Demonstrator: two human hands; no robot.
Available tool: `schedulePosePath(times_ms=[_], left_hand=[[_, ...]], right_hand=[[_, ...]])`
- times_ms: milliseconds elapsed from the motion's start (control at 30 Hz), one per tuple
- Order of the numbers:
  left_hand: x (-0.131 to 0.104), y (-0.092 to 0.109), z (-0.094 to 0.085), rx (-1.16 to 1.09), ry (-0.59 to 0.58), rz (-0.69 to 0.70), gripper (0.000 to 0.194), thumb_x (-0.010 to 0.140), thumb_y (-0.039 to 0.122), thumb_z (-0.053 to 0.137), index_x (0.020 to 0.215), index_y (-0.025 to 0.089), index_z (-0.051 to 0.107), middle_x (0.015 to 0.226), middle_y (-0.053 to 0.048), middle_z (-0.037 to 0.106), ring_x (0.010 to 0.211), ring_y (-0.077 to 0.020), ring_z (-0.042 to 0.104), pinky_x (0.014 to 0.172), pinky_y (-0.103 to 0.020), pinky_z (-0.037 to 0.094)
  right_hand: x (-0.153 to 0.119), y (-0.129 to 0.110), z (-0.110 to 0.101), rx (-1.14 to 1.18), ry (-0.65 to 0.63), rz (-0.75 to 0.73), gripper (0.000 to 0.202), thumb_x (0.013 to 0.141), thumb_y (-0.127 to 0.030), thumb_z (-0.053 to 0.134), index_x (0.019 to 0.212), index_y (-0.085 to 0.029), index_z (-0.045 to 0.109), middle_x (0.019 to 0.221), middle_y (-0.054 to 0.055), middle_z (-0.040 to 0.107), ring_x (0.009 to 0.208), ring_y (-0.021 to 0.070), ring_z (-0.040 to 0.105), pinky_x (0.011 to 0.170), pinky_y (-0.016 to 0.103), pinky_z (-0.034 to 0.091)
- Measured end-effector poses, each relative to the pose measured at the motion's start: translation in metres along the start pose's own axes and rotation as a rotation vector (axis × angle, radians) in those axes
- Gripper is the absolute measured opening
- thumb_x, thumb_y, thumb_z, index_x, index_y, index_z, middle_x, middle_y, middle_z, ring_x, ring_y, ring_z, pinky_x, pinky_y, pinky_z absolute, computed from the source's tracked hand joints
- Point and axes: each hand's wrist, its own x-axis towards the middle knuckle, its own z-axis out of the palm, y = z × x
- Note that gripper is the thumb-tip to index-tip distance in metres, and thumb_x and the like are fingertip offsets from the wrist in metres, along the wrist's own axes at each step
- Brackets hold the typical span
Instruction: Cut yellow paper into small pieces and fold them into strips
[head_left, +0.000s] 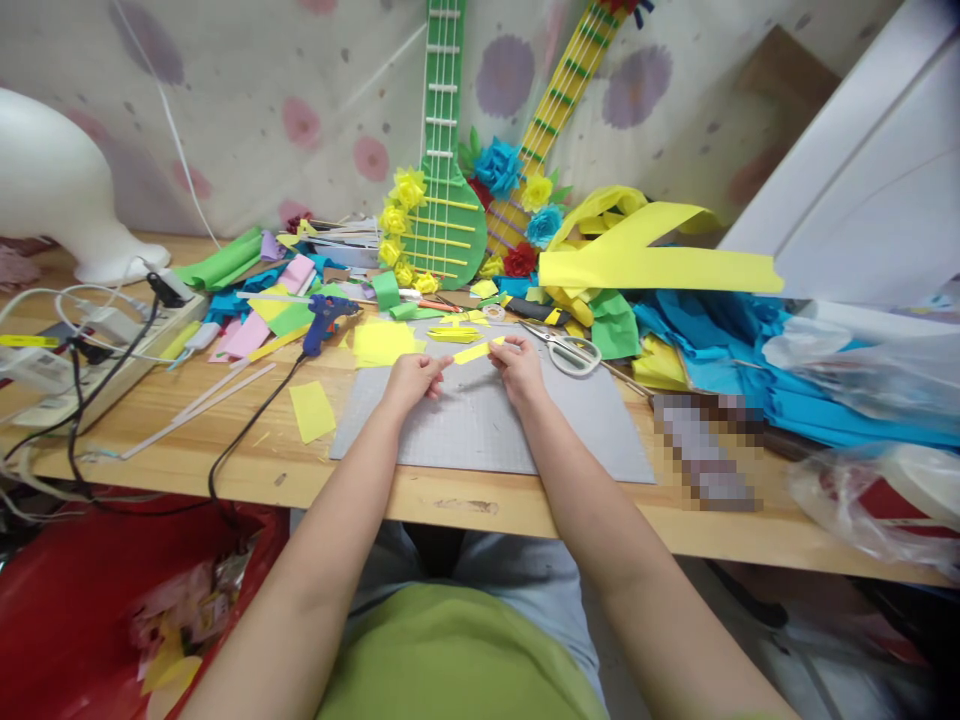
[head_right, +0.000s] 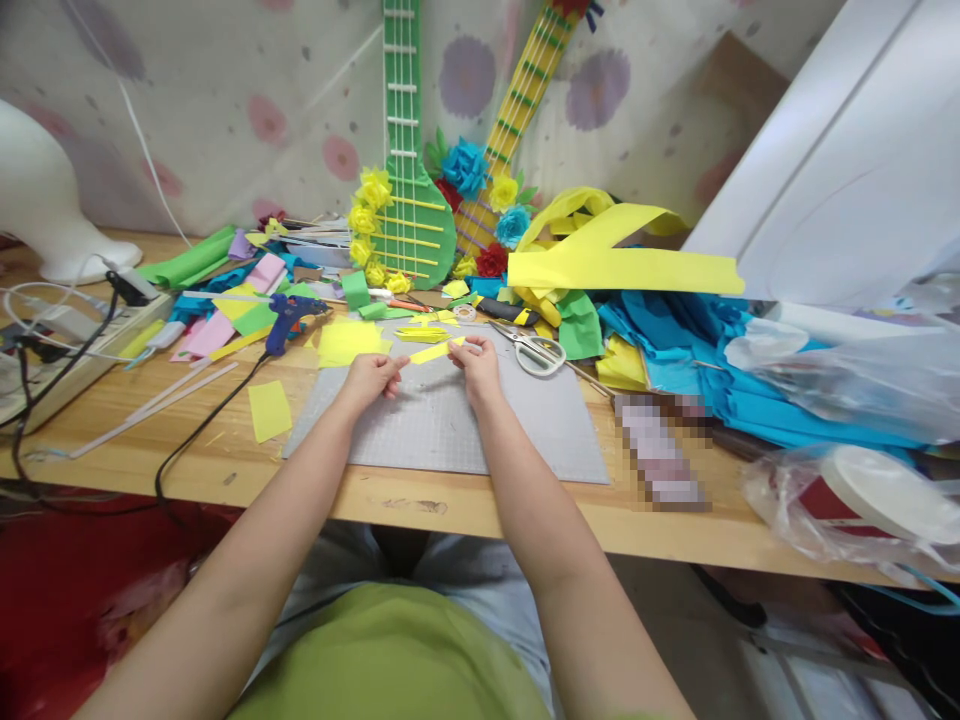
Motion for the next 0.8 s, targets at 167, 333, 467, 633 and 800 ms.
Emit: schedulePosePath(times_ms=[167, 333, 467, 633, 800], left_hand=[[-0.002, 0.002, 0.008, -0.183, 0.057, 0.113, 0.042, 0.059, 0.051, 0.067, 0.075, 0.013, 0.061, 0.071, -0.004, 0.067, 0.059, -0.0131, 0.063, 0.044, -0.019, 0.046], [-0.004, 0.002, 0.022, -0.252, -0.144, 0.065, 0.04, 0.051, 0.042, 0.076, 0.072, 0.011, 0.063, 0.069, -0.005, 0.068, 0.061, -0.0141, 0.064, 0.057, -0.025, 0.051], [-0.007, 0.005, 0.023, -0.306, -0.14, 0.016, 0.035, 0.053, 0.037, 0.077, 0.07, 0.01, 0.063, 0.066, -0.005, 0.068, 0.057, -0.0122, 0.063, 0.058, -0.025, 0.051], [-0.01, 0.008, 0.023, -0.308, -0.134, -0.039, 0.025, 0.059, 0.029, 0.075, 0.066, 0.01, 0.061, 0.065, -0.005, 0.067, 0.056, -0.0122, 0.063, 0.053, -0.023, 0.05], [-0.01, 0.008, 0.023, -0.302, -0.166, -0.07, 0.018, 0.064, 0.024, 0.072, 0.066, 0.009, 0.061, 0.068, -0.009, 0.068, 0.058, -0.0136, 0.064, 0.055, -0.023, 0.051]], right_hand=[[-0.005, 0.002, 0.007, -0.065, -0.073, -0.025, 0.048, 0.048, -0.031, 0.074, 0.081, -0.021, 0.04, 0.053, -0.009, 0.055, 0.053, 0.0086, 0.055, 0.057, 0.021, 0.042], [-0.012, 0.007, 0.016, -0.07, -0.126, -0.042, 0.052, 0.05, -0.033, 0.074, 0.087, -0.022, 0.04, 0.055, -0.01, 0.055, 0.054, 0.0086, 0.055, 0.057, 0.021, 0.042], [-0.016, 0.008, 0.019, -0.045, -0.256, 0.025, 0.061, 0.049, -0.035, 0.075, 0.095, -0.023, 0.037, 0.068, -0.007, 0.061, 0.057, 0.0102, 0.057, 0.057, 0.024, 0.045], [-0.015, 0.006, 0.018, -0.134, -0.192, -0.027, 0.057, 0.047, -0.032, 0.076, 0.091, -0.021, 0.042, 0.057, -0.009, 0.057, 0.051, 0.0089, 0.054, 0.056, 0.023, 0.044], [-0.009, 0.005, 0.013, -0.156, -0.101, -0.045, 0.047, 0.053, -0.037, 0.072, 0.087, -0.02, 0.043, 0.06, -0.004, 0.062, 0.058, 0.0119, 0.059, 0.059, 0.025, 0.047]])
